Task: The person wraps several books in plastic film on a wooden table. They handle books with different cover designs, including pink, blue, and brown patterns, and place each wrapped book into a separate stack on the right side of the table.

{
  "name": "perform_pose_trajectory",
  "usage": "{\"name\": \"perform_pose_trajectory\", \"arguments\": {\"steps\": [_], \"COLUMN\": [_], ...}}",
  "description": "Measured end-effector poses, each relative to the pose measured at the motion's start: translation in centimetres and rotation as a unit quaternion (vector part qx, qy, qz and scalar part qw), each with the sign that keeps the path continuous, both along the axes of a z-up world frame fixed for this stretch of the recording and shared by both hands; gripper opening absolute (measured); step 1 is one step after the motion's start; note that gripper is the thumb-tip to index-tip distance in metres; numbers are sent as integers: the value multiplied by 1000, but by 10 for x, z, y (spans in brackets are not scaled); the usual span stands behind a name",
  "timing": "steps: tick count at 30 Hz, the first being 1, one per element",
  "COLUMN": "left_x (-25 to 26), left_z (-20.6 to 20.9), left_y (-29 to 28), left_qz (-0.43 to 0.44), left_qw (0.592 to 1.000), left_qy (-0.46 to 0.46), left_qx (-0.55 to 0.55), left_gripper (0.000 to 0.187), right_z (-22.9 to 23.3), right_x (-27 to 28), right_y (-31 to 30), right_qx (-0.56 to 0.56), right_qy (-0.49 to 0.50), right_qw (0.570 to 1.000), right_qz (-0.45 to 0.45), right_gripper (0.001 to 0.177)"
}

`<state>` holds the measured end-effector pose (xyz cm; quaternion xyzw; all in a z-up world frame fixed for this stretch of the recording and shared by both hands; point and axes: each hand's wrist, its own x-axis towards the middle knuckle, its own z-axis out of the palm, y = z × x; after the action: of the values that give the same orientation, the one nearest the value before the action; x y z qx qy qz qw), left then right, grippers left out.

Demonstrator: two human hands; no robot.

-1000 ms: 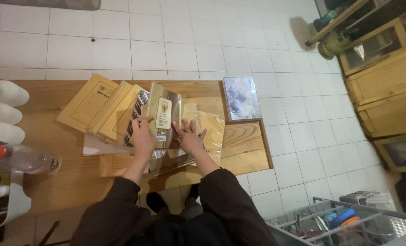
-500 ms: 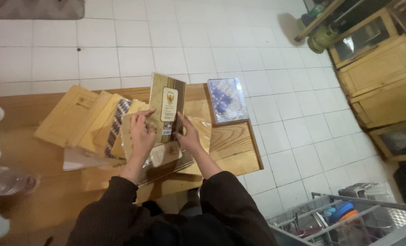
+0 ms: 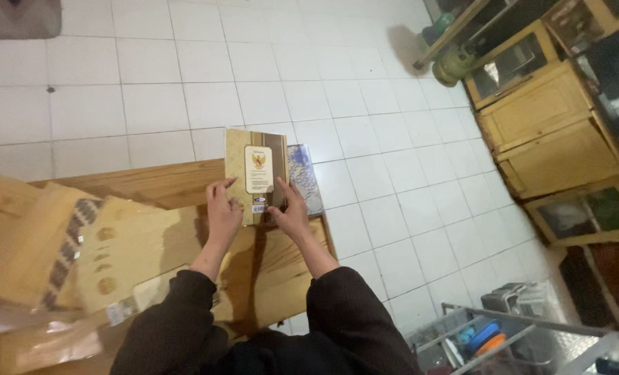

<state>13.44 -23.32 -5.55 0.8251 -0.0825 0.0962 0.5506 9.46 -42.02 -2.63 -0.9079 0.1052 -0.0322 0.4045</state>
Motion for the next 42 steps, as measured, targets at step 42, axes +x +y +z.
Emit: {"name": "perform_pose_trajectory", "arguments": {"steps": [42], "left_x": [-3], "left_z": [-74], "left_y": [-112], "left_qz": [-59], "left_qw": [947], "left_qy": [212], "left_qx": [233], "left_gripper": [63], "right_z": [-54], "right_x": [15], "right_y": [-115], "right_qx": [-153], "right_qy": [189], "right_qw": [968], "right_qz": [69], "right_gripper": [88]}}
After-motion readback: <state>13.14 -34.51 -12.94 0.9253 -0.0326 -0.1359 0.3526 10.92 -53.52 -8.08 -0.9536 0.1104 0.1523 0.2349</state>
